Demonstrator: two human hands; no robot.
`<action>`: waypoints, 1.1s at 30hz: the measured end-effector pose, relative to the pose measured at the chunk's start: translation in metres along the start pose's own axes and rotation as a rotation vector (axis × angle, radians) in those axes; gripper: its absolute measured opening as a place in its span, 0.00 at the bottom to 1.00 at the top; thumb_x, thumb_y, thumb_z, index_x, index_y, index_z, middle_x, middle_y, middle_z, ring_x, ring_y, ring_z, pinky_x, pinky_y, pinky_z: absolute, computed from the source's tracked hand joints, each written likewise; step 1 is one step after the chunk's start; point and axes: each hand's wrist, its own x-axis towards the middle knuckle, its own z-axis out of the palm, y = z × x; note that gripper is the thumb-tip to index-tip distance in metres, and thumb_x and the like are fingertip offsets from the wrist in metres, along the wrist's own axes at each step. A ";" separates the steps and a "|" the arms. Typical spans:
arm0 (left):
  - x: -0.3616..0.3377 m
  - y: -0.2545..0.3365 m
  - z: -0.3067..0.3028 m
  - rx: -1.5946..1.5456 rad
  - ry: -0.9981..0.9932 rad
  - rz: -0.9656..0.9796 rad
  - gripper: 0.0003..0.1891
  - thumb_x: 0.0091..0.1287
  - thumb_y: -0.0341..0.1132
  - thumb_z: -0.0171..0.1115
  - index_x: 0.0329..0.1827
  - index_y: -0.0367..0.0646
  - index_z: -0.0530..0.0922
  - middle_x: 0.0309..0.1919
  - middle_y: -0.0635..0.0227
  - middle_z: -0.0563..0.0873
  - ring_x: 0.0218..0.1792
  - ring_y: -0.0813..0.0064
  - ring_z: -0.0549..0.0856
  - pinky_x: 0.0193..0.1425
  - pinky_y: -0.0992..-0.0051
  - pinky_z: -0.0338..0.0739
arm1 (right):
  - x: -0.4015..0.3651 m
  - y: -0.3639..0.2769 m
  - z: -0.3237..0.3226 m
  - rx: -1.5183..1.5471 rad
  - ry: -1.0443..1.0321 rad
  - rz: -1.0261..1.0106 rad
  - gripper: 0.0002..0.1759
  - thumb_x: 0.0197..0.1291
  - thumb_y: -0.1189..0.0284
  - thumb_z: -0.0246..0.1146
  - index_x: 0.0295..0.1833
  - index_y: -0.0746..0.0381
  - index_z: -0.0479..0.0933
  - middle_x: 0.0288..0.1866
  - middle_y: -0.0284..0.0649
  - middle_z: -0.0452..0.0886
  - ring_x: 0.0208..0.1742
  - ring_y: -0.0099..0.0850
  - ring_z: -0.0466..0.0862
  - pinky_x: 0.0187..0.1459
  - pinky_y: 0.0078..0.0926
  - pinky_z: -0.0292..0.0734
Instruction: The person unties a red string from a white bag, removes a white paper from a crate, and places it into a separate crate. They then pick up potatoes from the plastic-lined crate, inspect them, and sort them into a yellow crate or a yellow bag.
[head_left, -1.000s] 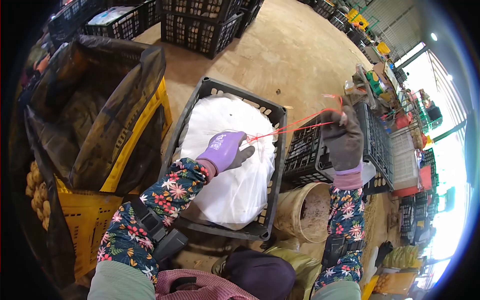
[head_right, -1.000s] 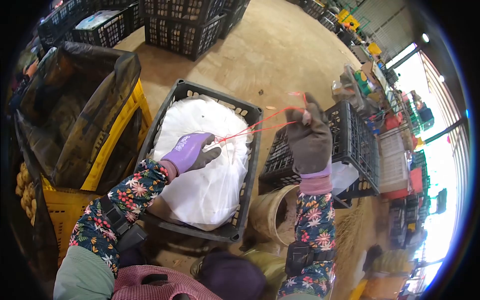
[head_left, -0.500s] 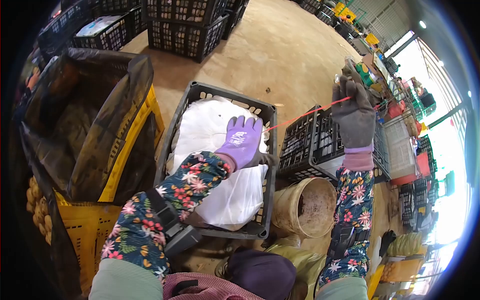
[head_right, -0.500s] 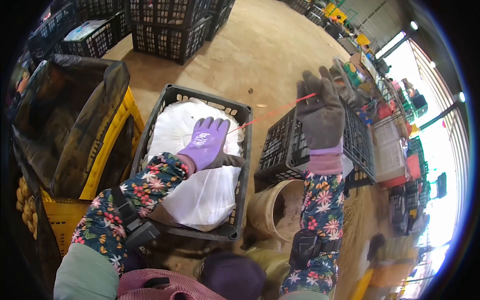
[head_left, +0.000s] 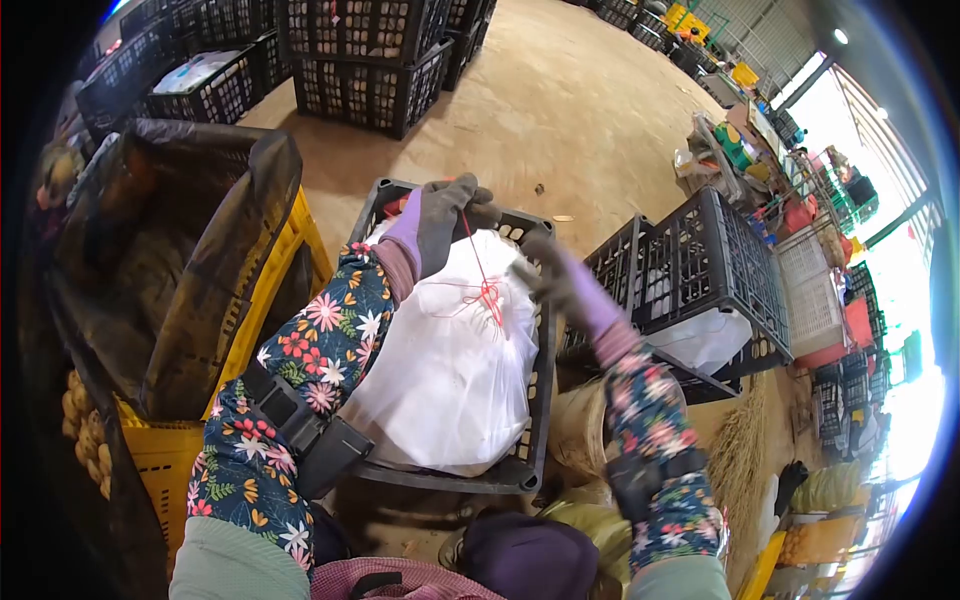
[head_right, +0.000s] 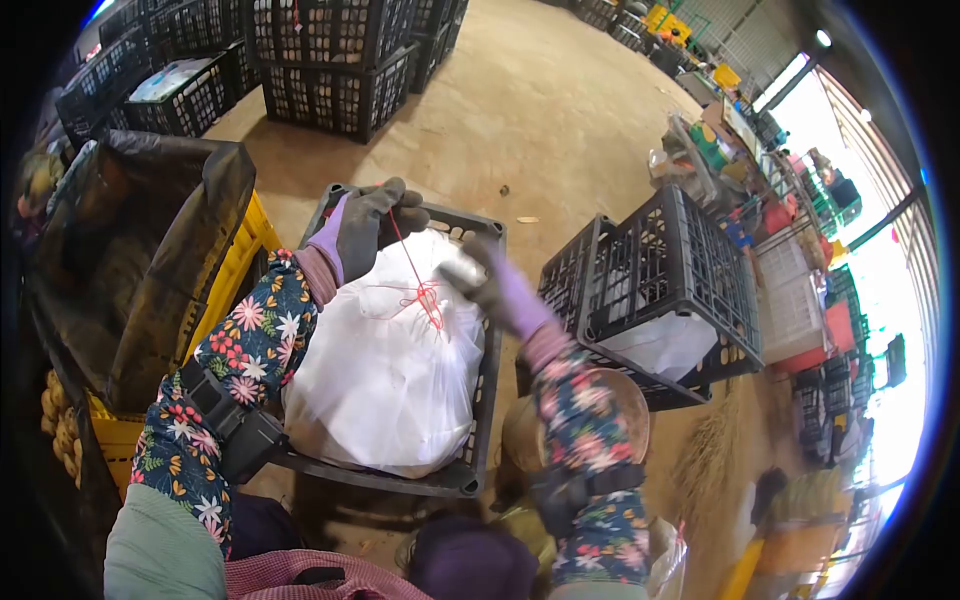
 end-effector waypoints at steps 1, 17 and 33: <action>0.001 0.001 0.001 0.009 0.018 0.015 0.23 0.73 0.47 0.53 0.52 0.31 0.76 0.41 0.58 0.86 0.44 0.69 0.86 0.56 0.70 0.79 | -0.007 0.027 0.026 -0.086 -0.055 -0.087 0.33 0.55 0.64 0.70 0.63 0.68 0.68 0.58 0.48 0.77 0.50 0.34 0.80 0.53 0.31 0.75; -0.013 0.028 0.033 -0.024 -0.142 0.159 0.21 0.71 0.45 0.58 0.49 0.31 0.77 0.44 0.58 0.84 0.46 0.68 0.86 0.56 0.71 0.79 | -0.029 0.025 0.054 -0.426 -0.011 0.006 0.21 0.56 0.58 0.66 0.51 0.58 0.79 0.34 0.48 0.84 0.35 0.41 0.84 0.41 0.35 0.78; -0.016 0.008 0.005 0.260 -0.246 0.122 0.21 0.72 0.49 0.54 0.48 0.37 0.78 0.39 0.65 0.84 0.44 0.76 0.82 0.55 0.73 0.75 | -0.052 -0.122 -0.135 -0.310 0.302 -0.197 0.15 0.60 0.73 0.57 0.48 0.70 0.80 0.37 0.43 0.86 0.39 0.28 0.84 0.45 0.26 0.78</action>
